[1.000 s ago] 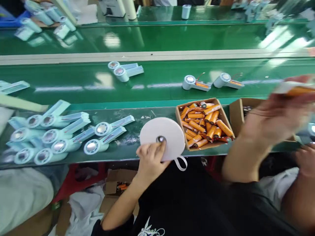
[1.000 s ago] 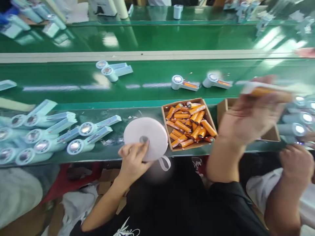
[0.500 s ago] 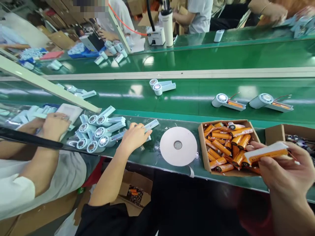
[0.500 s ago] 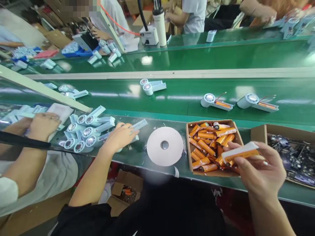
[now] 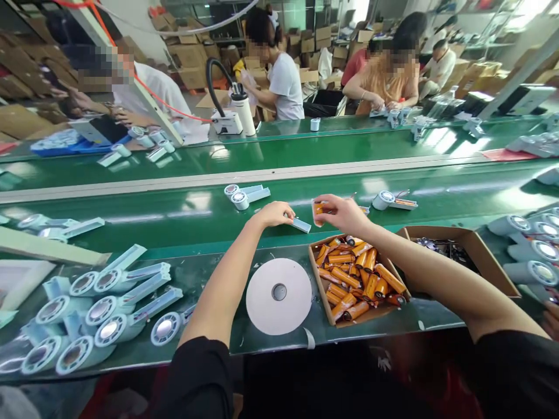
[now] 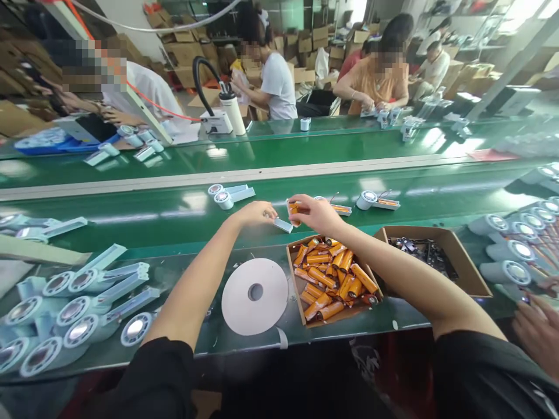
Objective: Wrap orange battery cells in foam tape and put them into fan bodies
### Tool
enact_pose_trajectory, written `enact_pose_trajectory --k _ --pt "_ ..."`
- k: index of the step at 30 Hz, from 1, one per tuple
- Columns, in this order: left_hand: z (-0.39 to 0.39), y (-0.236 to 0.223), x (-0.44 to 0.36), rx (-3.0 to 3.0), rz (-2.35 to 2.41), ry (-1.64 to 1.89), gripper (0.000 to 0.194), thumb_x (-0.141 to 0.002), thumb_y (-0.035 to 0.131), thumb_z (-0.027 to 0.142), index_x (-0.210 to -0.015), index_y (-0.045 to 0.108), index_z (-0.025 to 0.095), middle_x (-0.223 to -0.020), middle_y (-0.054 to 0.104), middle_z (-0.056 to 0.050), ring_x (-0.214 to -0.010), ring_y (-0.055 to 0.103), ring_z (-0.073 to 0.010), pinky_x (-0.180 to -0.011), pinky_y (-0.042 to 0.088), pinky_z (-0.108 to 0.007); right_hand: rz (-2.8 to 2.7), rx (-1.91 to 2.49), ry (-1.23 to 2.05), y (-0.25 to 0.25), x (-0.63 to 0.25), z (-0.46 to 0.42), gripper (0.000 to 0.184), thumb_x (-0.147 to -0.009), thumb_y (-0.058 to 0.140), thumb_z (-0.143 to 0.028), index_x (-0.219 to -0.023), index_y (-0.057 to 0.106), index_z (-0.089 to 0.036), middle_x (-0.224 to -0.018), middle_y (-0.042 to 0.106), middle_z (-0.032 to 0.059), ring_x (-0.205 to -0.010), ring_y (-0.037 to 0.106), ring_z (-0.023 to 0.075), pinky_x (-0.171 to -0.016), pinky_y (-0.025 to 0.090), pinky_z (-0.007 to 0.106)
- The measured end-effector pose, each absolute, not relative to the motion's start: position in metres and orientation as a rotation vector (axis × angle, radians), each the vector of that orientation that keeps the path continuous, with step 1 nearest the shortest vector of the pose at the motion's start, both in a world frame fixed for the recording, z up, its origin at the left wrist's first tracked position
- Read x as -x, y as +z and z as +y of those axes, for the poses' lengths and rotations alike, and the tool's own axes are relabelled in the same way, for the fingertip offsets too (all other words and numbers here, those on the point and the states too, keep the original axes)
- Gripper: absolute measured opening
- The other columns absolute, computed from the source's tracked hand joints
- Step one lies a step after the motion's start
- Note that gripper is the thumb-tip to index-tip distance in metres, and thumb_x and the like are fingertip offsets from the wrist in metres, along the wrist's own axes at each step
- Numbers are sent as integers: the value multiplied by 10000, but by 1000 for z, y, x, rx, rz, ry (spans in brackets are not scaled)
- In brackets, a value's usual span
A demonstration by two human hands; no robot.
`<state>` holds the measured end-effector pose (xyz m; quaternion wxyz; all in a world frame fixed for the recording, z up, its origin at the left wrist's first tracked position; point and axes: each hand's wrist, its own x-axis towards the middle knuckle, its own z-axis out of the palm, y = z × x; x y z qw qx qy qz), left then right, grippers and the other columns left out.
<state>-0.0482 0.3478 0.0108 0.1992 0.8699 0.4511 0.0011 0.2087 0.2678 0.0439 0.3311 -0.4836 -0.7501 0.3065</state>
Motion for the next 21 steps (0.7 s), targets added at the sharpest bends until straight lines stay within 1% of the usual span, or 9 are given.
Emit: enact_pose_trajectory --k 2,4,7,9,13,16,19,21 --pt "351 7 48 -2403 1312 55 229 -857 657 348 -968 823 239 -1136 781 -21 -1018 701 -198 -880 499 -245 -2096 1291 756 33 -198 286 390 -877 761 -362 -1250 700 -266 -931 826 -12 -876 760 184 -872 571 316" --pt "352 3 47 -2367 1389 87 289 -898 605 391 -1027 813 238 -1068 788 -37 -964 703 -212 -835 489 -260 -2241 1343 631 24 -188 298 370 -909 740 -404 -1250 696 -266 -992 825 10 -941 759 209 -859 542 302" --pt "354 0 42 -2317 1470 100 271 -912 604 397 -1027 794 242 -998 791 -41 -909 697 -216 -787 468 -261 -2537 1413 409 16 -175 311 409 -991 638 -481 -1331 649 -253 -1075 814 61 -976 755 244 -825 507 298" --pt "355 0 38 -2289 1505 108 233 -913 609 357 -1010 781 234 -999 792 -46 -908 694 -218 -770 459 -260 -2691 1431 333 14 -169 314 421 -1016 600 -479 -1364 632 -245 -1067 807 89 -973 754 264 -806 495 300" --pt "352 -3 26 -2238 1556 158 219 -947 560 277 -1009 761 217 -1070 789 -59 -972 694 -222 -799 460 -270 -2822 1506 318 8 -165 314 413 -991 640 -417 -1353 647 -220 -1053 793 146 -959 757 293 -794 497 312" --pt "349 -7 14 -2206 1597 200 229 -972 543 260 -994 762 198 -1077 786 -90 -1016 697 -238 -843 474 -292 -2864 1531 335 5 -161 314 423 -995 616 -472 -1330 669 -219 -1135 778 186 -1018 753 329 -829 527 361" --pt "352 -6 10 -2194 1610 235 205 -973 601 306 -947 770 193 -1026 787 -102 -999 704 -241 -858 495 -302 -2876 1498 361 5 -155 318 398 -957 649 -487 -1218 734 -199 -1129 779 209 -1051 749 370 -862 549 424" --pt "357 -2 21 -2200 1640 300 221 -965 651 379 -1002 768 195 -1094 780 -110 -1039 697 -245 -898 507 -312 -2855 1472 359 6 -153 320 344 -910 702 -462 -1097 766 -180 -1039 793 197 -1010 759 362 -860 561 429"
